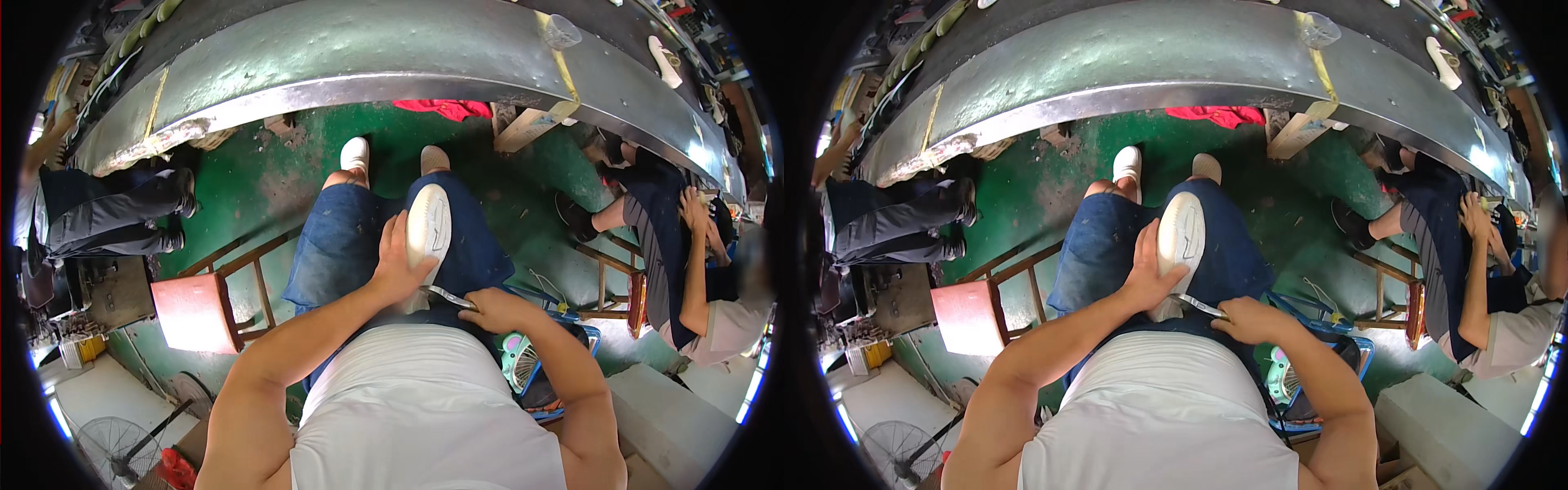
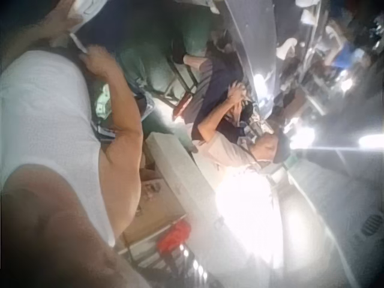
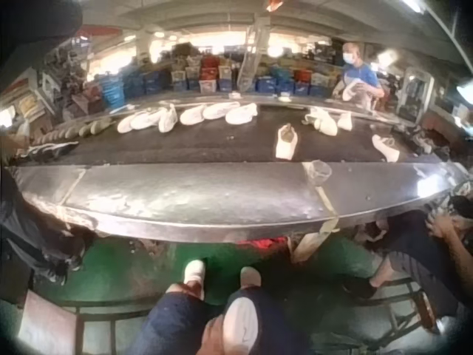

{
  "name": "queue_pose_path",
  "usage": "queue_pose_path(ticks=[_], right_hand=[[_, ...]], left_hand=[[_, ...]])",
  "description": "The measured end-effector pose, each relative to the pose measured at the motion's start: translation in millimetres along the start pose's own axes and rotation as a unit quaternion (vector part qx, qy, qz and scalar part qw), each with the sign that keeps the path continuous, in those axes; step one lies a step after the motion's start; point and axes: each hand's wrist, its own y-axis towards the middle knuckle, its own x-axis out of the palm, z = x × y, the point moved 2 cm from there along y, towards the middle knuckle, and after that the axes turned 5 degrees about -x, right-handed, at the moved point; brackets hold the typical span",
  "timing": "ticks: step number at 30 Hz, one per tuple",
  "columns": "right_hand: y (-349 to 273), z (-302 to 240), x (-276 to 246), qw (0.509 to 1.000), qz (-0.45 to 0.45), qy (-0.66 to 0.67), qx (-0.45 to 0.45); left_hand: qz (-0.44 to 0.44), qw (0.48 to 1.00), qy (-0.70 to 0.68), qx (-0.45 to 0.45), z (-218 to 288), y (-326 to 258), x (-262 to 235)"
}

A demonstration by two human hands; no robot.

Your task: Trim and finish shoes on an assembly line using a pincer tool.

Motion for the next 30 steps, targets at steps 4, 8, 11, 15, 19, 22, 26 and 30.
queue_pose_path(ticks=[4, 8, 11, 15, 19, 22, 26, 30], right_hand=[[15, 26, -15, 0.976, -0.145, 0.162, 0.018], [-8, 5, -38, 0.972, -0.096, 0.210, 0.049], [-4, -20, -23, 0.980, 0.102, 0.167, -0.029], [31, -19, 6, 0.982, 0.179, -0.053, -0.028], [24, -32, -21, 0.976, 0.211, 0.003, -0.048], [34, -31, -18, 0.963, 0.260, -0.015, -0.065], [46, -2, -20, 0.979, 0.191, 0.056, -0.038], [39, 16, 1, 0.933, 0.259, 0.249, -0.019]], left_hand=[[-0.165, 0.983, -0.086, -0.004, -36, -22, -10], [-0.198, 0.973, -0.116, -0.041, -31, -19, -14], [-0.202, 0.974, -0.095, -0.045, -30, -23, -15], [-0.226, 0.966, -0.098, -0.074, -18, -17, -22], [-0.230, 0.967, -0.098, -0.052, -24, -24, -23], [-0.246, 0.955, -0.151, -0.074, -17, -22, -26], [-0.226, 0.960, -0.146, -0.077, -7, -6, -36], [-0.090, 0.986, -0.114, -0.078, -2, 18, -31]])
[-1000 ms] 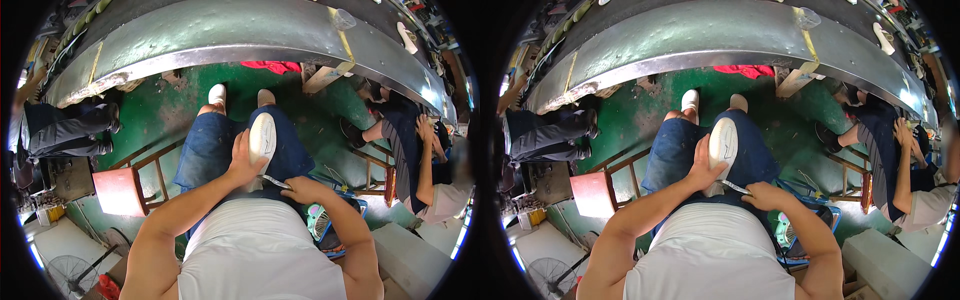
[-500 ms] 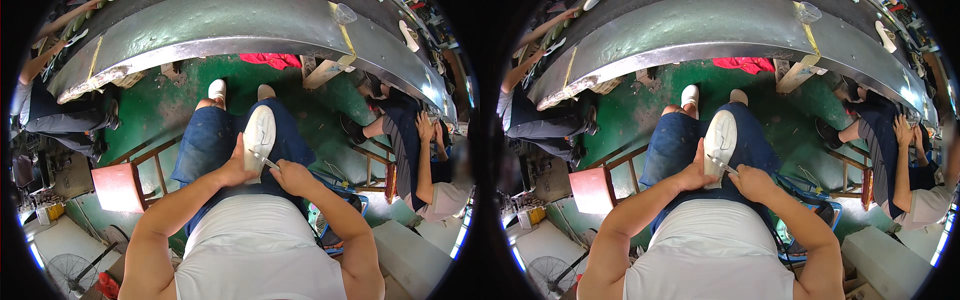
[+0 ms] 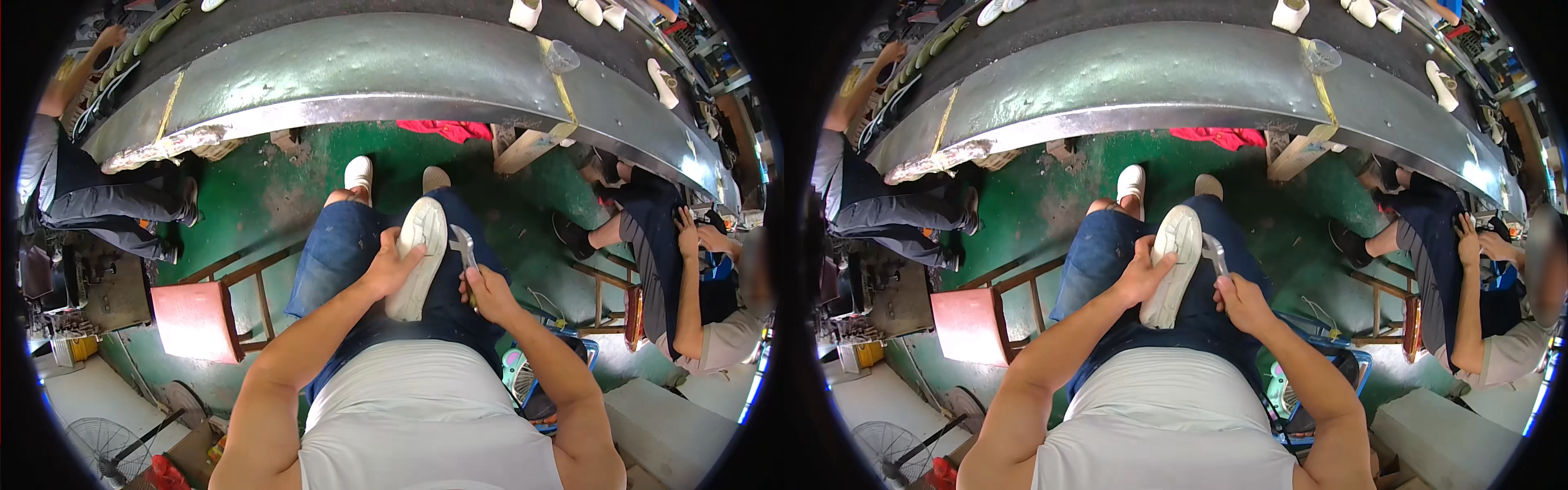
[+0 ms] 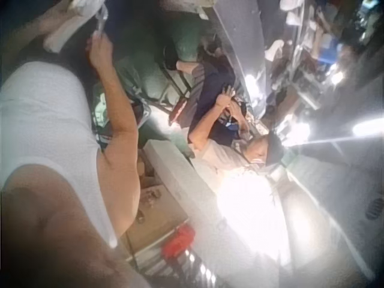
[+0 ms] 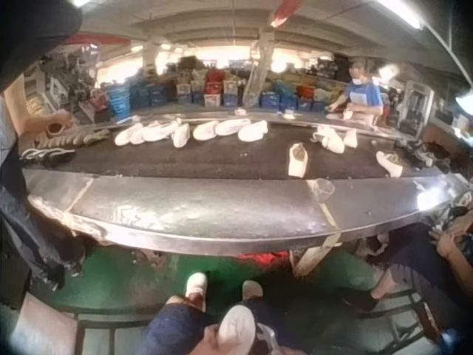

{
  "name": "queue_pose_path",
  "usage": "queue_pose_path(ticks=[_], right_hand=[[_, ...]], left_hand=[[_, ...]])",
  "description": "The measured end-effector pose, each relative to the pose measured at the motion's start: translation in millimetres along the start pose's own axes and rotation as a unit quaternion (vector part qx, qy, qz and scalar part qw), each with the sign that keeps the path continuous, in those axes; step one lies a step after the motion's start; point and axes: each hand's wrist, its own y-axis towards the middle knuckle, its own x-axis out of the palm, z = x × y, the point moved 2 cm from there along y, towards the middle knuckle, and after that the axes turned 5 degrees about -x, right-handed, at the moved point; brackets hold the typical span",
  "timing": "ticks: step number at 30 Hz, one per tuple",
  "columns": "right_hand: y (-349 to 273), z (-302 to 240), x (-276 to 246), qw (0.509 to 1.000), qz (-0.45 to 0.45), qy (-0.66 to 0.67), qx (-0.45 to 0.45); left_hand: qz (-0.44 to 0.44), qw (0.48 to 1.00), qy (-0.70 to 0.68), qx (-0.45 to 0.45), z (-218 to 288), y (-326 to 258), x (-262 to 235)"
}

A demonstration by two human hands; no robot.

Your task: Trim and finish shoes on an assembly line using a pincer tool.

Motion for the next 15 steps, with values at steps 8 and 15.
queue_pose_path(ticks=[8, 15], right_hand=[[-3, 44, 1, 0.974, 0.048, 0.213, 0.058], [5, 30, -2, 0.984, 0.041, 0.172, 0.036]], left_hand=[[-0.085, 0.907, -0.397, 0.109, 72, -4, -42], [-0.034, 0.803, -0.572, 0.164, 143, 10, -89]])
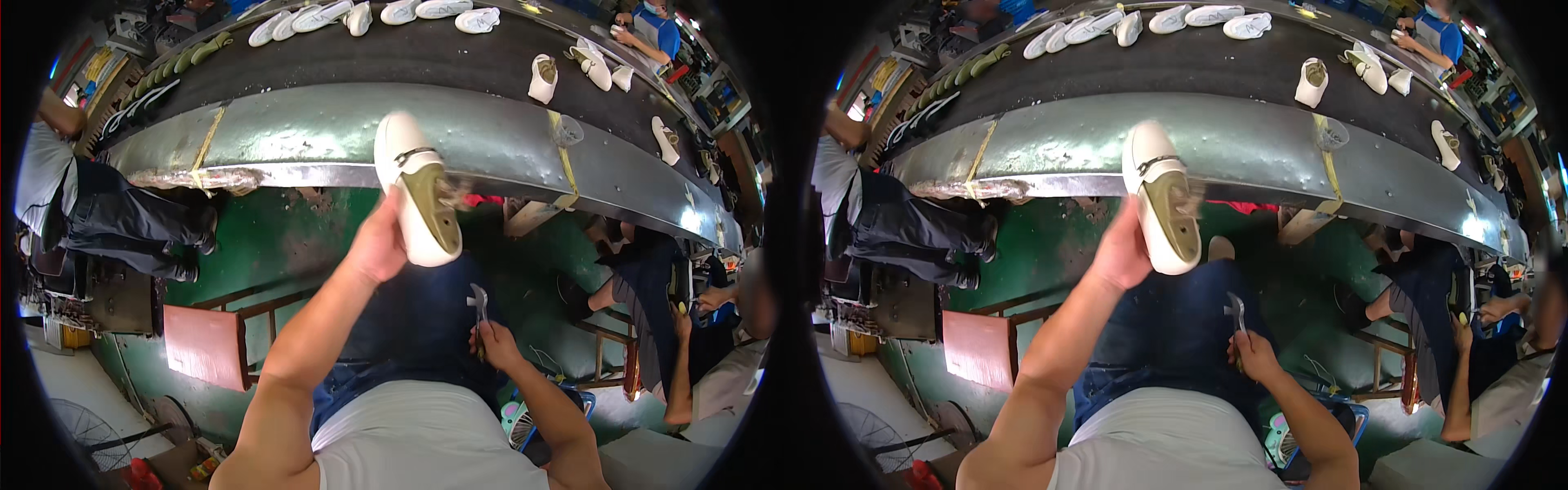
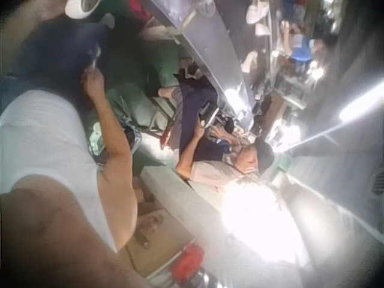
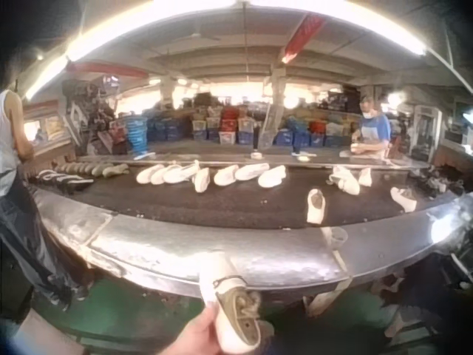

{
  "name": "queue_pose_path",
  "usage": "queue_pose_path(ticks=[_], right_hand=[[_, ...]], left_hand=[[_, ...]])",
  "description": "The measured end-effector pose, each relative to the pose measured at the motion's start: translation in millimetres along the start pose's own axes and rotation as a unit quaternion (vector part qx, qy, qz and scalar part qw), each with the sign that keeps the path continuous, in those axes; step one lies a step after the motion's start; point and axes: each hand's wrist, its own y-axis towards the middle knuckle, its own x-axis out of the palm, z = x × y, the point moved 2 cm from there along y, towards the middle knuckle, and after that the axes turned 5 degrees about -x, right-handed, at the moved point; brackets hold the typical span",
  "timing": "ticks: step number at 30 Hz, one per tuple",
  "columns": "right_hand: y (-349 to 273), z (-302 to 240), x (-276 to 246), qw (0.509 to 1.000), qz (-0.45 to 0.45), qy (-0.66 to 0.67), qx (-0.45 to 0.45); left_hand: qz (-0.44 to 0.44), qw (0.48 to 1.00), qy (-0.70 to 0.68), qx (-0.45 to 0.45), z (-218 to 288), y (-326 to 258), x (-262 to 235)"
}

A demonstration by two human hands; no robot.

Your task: Trim and finish shoes on an assembly line using a pincer tool.

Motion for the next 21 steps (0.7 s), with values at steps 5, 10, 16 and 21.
queue_pose_path(ticks=[5, 10, 16, 21], right_hand=[[0, -6, 2, 1.000, -0.013, -0.022, -0.007], [-2, -4, 1, 1.000, -0.004, -0.023, 0.014], [-1, 1, -1, 0.999, -0.008, -0.035, 0.007], [2, -2, -4, 1.000, -0.006, -0.025, 0.011]], left_hand=[[-0.078, 0.996, -0.008, -0.030, 16, 11, -6], [-0.050, 0.996, -0.043, -0.057, 26, 19, 5], [-0.027, 0.998, -0.033, -0.035, 17, 21, 2], [-0.030, 0.998, -0.041, -0.035, 15, 24, -7]])
